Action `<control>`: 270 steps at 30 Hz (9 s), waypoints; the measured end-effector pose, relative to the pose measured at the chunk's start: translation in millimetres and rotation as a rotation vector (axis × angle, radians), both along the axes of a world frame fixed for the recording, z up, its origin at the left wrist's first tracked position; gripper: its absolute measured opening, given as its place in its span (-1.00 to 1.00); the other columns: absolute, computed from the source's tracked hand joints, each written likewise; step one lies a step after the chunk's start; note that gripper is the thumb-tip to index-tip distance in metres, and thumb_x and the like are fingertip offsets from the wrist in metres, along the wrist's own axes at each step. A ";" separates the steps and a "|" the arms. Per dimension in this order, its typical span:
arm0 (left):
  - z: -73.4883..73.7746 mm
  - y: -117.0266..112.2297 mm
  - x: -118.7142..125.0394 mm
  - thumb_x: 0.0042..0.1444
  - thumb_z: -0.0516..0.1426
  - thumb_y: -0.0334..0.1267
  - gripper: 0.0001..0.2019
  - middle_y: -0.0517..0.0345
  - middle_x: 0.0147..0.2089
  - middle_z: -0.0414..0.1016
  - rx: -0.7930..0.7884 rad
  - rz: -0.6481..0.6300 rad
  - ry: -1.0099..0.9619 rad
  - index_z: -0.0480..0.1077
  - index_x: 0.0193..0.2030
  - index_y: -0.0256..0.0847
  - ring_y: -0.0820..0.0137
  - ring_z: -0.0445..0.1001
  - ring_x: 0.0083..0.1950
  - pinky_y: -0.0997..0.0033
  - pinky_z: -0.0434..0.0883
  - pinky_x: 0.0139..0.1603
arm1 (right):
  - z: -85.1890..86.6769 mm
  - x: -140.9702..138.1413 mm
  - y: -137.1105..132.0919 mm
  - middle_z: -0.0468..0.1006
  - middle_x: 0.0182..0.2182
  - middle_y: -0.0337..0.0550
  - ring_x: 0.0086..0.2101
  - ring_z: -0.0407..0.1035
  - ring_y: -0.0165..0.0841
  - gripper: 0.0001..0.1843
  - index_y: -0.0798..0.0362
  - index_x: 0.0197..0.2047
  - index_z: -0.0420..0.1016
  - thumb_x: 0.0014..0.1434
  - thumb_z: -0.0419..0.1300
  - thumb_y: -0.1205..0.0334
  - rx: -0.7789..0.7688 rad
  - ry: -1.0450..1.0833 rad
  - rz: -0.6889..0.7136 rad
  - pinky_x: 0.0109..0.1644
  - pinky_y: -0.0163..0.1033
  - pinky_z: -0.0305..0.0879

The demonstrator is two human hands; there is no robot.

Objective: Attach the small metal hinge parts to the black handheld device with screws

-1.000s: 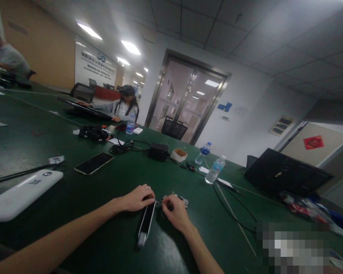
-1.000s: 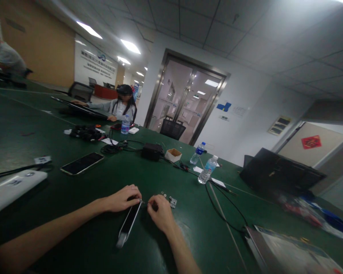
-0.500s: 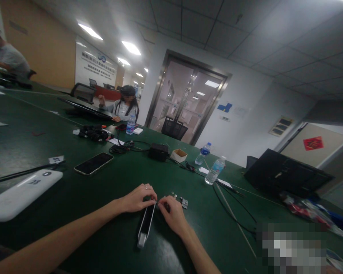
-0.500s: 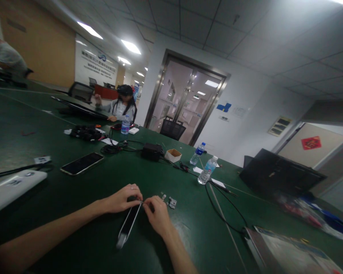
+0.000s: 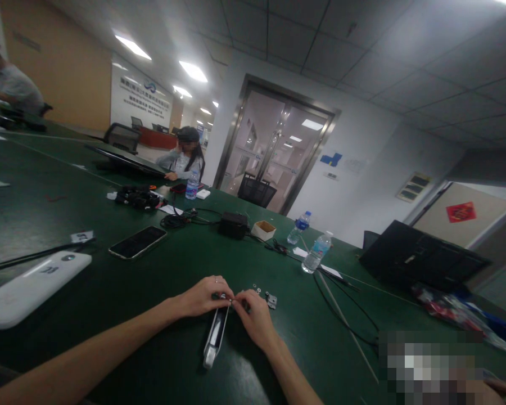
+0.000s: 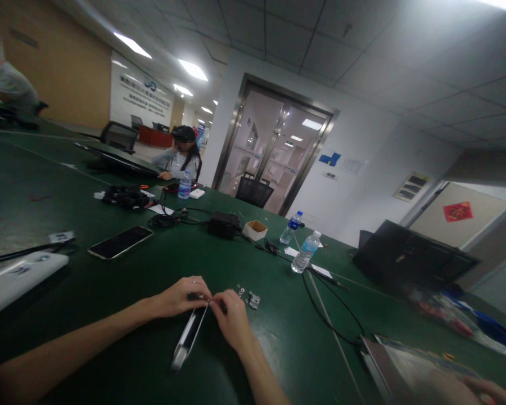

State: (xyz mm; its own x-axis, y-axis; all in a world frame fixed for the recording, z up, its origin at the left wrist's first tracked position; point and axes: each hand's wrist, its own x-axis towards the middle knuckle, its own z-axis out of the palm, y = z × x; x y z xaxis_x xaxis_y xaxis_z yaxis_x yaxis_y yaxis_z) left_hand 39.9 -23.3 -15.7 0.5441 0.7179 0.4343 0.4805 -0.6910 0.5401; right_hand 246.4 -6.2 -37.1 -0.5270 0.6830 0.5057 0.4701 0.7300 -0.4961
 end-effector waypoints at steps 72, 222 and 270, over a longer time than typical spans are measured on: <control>13.5 10.4 -36.2 0.06 0.15 -0.15 -0.77 0.13 -0.23 0.54 -0.549 0.131 0.077 0.47 -0.22 -0.24 0.38 0.48 -0.21 0.45 0.39 -0.19 | 3.4 8.3 3.7 0.46 -0.39 -0.18 -0.31 0.34 -0.33 -0.90 0.03 -0.36 0.44 0.12 0.11 0.37 -0.007 -0.184 -0.021 -0.25 -0.28 0.25; 18.0 1.8 -24.1 0.11 0.07 -0.17 -0.79 0.17 -0.33 0.44 -0.256 0.087 0.312 0.44 -0.26 -0.24 0.47 0.37 -0.37 0.52 0.28 -0.37 | 20.4 15.9 -1.7 0.43 -0.24 -0.10 -0.16 0.27 -0.30 -0.87 0.05 -0.26 0.46 0.21 0.08 0.27 0.117 -0.434 -0.010 0.05 -0.10 0.18; 18.6 -3.0 -20.2 0.17 0.03 -0.13 -0.76 0.12 -0.24 0.43 -0.103 0.110 0.371 0.40 -0.16 -0.20 0.40 0.39 -0.27 0.47 0.28 -0.29 | 10.8 43.4 25.6 0.40 -0.10 -0.02 -0.06 0.21 -0.17 -0.80 0.00 -0.16 0.46 0.18 0.06 0.32 0.098 -0.505 -0.334 -0.05 -0.08 0.21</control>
State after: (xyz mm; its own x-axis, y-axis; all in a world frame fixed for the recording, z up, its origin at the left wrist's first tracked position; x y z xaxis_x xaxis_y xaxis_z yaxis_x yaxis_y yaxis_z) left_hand 19.8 -26.4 2.9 0.5680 0.8101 0.1453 0.7241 -0.5758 0.3795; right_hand 289.8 19.4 -26.3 -0.4835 0.8155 0.3182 0.8408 0.5338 -0.0902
